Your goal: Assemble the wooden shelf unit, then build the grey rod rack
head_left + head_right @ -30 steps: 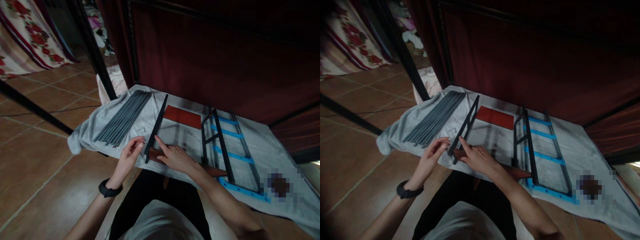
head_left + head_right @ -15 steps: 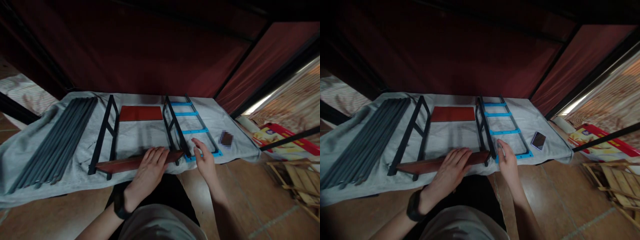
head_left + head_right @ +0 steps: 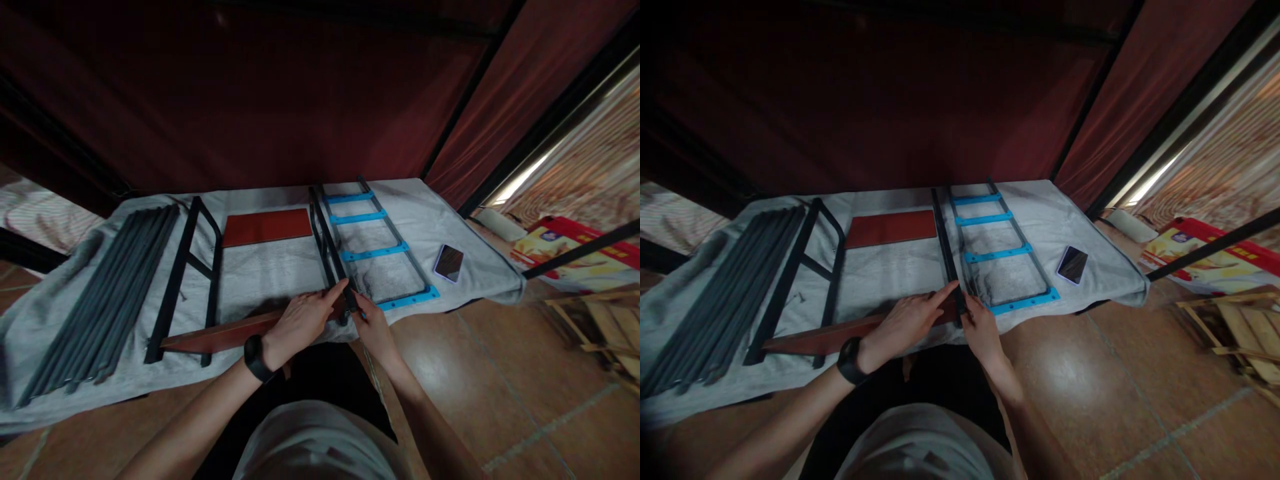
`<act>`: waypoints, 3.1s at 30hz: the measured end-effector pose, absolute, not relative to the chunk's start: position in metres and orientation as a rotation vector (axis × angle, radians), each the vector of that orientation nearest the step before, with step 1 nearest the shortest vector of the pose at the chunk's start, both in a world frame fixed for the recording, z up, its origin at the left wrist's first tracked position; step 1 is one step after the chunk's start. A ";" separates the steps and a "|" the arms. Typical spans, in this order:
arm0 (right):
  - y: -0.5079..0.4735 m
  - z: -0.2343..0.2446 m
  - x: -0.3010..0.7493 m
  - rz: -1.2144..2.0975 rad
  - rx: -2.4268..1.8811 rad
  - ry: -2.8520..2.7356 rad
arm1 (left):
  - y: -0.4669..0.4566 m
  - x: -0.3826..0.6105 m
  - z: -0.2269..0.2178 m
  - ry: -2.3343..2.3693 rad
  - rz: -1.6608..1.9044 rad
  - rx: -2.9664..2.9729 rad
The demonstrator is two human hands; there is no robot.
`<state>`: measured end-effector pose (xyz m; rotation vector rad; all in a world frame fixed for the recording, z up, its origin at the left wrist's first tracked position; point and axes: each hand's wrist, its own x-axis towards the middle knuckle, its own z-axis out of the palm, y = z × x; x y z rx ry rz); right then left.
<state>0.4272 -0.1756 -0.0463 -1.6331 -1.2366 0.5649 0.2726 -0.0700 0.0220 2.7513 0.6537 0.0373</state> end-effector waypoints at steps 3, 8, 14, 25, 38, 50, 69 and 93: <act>-0.175 -0.046 0.433 0.531 -1.616 -1.315 | -0.068 0.278 0.027 0.596 -0.033 2.765; -0.173 -0.048 0.442 0.641 -1.500 -1.287 | -0.068 0.287 0.028 0.526 -0.087 2.784; -0.177 -0.083 0.429 0.750 -1.387 -0.880 | -0.064 0.289 0.036 0.542 -0.079 2.715; -0.194 -0.131 0.430 0.614 -1.798 -1.102 | -0.059 0.286 0.032 0.541 -0.103 2.685; -0.165 -0.136 0.422 1.063 -1.478 -0.541 | -0.047 0.280 0.059 0.673 -0.131 2.541; -0.163 -0.128 0.406 1.149 -1.374 -0.466 | -0.043 0.280 0.051 0.608 -0.085 2.457; -0.160 -0.130 0.398 1.112 -1.379 -0.405 | -0.042 0.276 0.054 0.598 -0.043 2.450; -0.152 -0.130 0.390 1.108 -1.395 -0.314 | -0.045 0.278 0.053 0.609 -0.036 2.483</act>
